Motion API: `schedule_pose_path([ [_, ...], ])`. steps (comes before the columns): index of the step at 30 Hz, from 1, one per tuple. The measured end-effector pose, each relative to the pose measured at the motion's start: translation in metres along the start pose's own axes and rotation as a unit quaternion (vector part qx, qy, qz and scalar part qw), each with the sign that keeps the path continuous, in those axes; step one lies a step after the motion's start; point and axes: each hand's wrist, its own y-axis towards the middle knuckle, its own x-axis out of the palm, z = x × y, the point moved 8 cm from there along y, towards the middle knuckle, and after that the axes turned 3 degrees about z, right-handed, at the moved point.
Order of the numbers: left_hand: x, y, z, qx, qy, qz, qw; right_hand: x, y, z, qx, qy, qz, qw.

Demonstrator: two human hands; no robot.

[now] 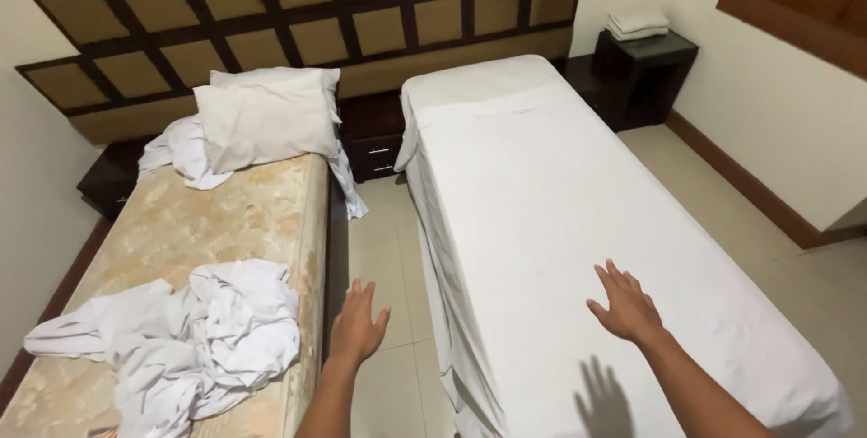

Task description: The person tucks a white fitted sheet around the corners of a hotel bed, smoothing the fabric over the mattress edges by hand. They then place a pillow on the bed and adjust and smooth the pillow at the head of the bed.

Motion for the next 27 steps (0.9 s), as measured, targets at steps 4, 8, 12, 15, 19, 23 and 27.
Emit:
schedule_pose_path([
  [4,-0.037,0.010,-0.002,-0.010,-0.035,0.002,0.999,-0.026,0.007,-0.033,-0.027,0.020,0.065,0.997],
  [8,-0.048,0.018,-0.007,-0.010,-0.044,0.000,0.999,-0.028,0.018,-0.052,-0.014,0.009,0.037,0.999],
  [12,-0.064,0.033,-0.005,0.004,-0.065,0.006,0.998,-0.032,0.040,-0.071,-0.014,0.040,0.048,0.998],
  [15,-0.064,0.057,-0.017,0.041,-0.006,0.003,0.999,-0.035,0.068,-0.091,-0.026,0.042,0.056,0.997],
  [19,-0.076,0.102,-0.029,0.051,0.007,-0.003,0.999,-0.036,0.106,-0.122,-0.051,0.061,0.084,0.993],
  [23,-0.073,0.161,-0.040,0.066,0.047,-0.019,0.997,-0.029,0.154,-0.140,-0.063,0.056,0.109,0.990],
  [27,-0.076,0.229,-0.041,0.087,0.083,-0.030,0.992,-0.048,0.182,-0.179,-0.039,0.050,0.072,0.995],
])
